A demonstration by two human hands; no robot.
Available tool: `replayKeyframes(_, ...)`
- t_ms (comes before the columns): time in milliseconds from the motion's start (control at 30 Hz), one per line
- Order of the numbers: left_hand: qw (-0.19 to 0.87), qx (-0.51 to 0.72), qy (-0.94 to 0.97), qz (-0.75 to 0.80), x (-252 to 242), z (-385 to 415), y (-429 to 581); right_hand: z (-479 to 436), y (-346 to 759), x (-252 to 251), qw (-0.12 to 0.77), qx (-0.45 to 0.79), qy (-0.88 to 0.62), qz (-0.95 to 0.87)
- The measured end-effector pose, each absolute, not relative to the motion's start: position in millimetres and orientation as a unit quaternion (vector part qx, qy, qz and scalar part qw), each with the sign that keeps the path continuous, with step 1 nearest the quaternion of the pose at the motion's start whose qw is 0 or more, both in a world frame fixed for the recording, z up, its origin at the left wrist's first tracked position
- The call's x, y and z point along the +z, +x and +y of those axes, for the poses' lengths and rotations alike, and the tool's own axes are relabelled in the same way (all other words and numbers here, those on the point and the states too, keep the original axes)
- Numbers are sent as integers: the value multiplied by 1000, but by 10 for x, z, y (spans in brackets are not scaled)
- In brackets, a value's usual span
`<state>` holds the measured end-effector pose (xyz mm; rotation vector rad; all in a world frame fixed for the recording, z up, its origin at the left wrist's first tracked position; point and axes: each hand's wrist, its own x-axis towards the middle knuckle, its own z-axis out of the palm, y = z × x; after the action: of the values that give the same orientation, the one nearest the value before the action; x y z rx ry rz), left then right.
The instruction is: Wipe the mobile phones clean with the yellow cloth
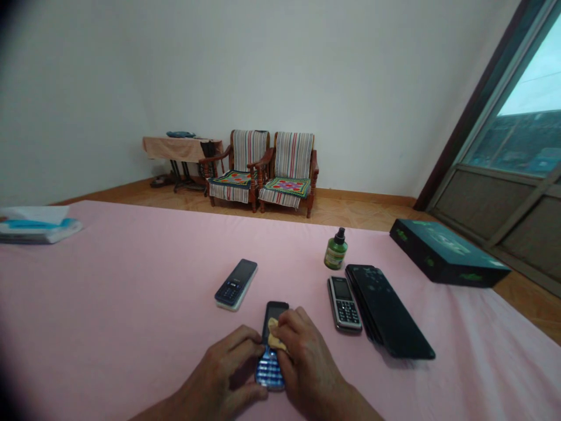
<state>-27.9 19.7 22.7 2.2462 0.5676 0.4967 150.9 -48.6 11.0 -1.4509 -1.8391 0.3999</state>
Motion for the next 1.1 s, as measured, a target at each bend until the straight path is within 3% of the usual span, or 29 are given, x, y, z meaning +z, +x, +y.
replayKeyframes(567, 398, 231, 864, 206, 237, 214, -283, -601, 1423, 80, 349, 177, -538, -747)
replayKeyframes(833, 382, 235, 870, 204, 162, 235, -302, -359, 1633, 59, 487, 113, -608, -616)
replayKeyframes(1100, 388, 226, 869, 208, 194, 239, -270, -148, 1677, 71, 420, 121, -605, -666)
